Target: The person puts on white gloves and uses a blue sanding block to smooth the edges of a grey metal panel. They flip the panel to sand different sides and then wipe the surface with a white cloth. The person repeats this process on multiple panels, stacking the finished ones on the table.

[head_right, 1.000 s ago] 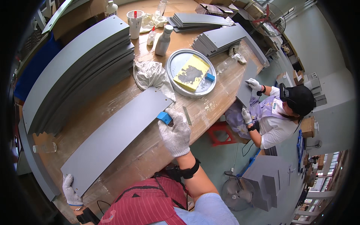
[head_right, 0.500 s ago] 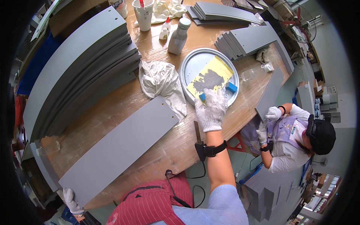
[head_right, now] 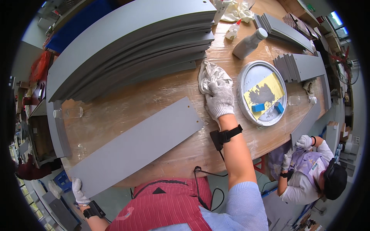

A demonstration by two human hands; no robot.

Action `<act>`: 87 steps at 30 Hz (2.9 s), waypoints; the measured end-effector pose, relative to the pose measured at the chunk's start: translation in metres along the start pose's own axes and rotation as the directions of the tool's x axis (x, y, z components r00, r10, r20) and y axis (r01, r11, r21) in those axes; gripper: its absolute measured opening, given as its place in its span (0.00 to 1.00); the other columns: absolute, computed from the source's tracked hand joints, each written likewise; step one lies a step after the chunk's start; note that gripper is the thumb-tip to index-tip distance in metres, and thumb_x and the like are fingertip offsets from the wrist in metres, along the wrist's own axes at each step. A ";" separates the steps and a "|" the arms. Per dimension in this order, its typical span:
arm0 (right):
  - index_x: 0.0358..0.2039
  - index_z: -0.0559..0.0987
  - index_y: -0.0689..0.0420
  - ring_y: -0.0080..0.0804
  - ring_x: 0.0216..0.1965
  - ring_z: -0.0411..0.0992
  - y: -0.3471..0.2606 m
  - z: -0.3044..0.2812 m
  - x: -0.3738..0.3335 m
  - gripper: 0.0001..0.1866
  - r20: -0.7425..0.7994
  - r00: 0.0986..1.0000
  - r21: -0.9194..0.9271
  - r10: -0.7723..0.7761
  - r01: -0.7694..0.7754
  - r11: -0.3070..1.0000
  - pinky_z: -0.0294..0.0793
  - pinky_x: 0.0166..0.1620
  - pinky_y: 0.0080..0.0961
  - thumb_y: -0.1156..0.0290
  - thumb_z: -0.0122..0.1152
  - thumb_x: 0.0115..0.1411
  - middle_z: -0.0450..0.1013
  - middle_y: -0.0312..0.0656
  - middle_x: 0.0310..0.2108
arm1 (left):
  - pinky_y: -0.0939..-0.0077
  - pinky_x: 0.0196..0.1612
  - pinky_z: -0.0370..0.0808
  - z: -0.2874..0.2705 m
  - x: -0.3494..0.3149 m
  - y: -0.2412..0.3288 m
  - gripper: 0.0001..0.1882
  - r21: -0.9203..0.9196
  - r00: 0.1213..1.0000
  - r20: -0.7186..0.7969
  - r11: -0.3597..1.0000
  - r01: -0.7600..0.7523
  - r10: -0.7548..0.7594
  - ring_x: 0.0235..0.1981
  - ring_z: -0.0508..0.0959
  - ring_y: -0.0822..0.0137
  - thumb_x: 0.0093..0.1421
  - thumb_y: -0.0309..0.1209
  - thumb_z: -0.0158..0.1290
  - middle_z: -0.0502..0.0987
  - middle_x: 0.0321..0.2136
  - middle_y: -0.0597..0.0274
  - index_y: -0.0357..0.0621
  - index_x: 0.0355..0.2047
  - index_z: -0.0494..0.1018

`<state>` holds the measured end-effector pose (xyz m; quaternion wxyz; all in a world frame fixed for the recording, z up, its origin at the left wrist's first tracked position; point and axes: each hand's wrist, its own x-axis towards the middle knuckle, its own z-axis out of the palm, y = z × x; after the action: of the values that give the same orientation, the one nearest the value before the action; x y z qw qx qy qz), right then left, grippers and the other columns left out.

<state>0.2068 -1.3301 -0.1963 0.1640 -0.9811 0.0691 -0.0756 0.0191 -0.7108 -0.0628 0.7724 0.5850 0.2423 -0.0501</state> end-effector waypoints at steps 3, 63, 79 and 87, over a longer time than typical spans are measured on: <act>0.42 0.83 0.53 0.50 0.49 0.74 -0.009 -0.025 -0.017 0.16 0.166 0.957 0.196 0.240 -0.270 0.943 0.74 0.52 0.39 0.66 0.65 0.52 0.77 0.51 0.44 | 0.58 0.55 0.76 -0.020 0.016 -0.015 0.24 -0.094 0.998 -0.042 0.994 0.047 -0.051 0.51 0.78 0.55 0.66 0.33 0.52 0.75 0.52 0.53 0.39 0.60 0.65; 0.34 0.81 0.49 0.37 0.38 0.78 -0.271 -0.048 -0.115 0.14 -0.040 0.737 0.173 -0.675 0.670 0.722 0.78 0.38 0.36 0.62 0.64 0.45 0.76 0.37 0.33 | 0.55 0.58 0.75 0.028 0.039 0.008 0.28 -0.289 0.901 0.145 0.854 0.433 -0.408 0.55 0.76 0.51 0.62 0.31 0.44 0.72 0.56 0.44 0.33 0.63 0.61; 0.39 0.81 0.47 0.47 0.40 0.75 -0.245 -0.089 -0.020 0.17 0.168 0.749 0.533 -0.641 0.478 0.698 0.75 0.42 0.42 0.69 0.65 0.45 0.76 0.41 0.36 | 0.52 0.52 0.77 -0.043 0.059 -0.010 0.35 0.558 0.933 0.311 0.829 -0.026 -0.180 0.50 0.78 0.54 0.53 0.28 0.56 0.77 0.49 0.49 0.40 0.62 0.63; 0.48 0.79 0.49 0.46 0.60 0.67 -0.308 -0.007 -0.090 0.24 -0.197 0.804 0.631 -0.562 0.543 0.555 0.63 0.64 0.47 0.57 0.61 0.50 0.72 0.45 0.52 | 0.54 0.54 0.76 0.017 0.018 0.041 0.30 0.428 0.909 0.064 0.835 0.347 -0.411 0.51 0.77 0.51 0.55 0.28 0.56 0.76 0.51 0.48 0.36 0.60 0.66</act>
<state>0.1520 -1.0292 -0.0981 0.4681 -0.8297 -0.2752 -0.1291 0.0555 -0.7101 -0.0311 0.6243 0.6673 0.2775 -0.2966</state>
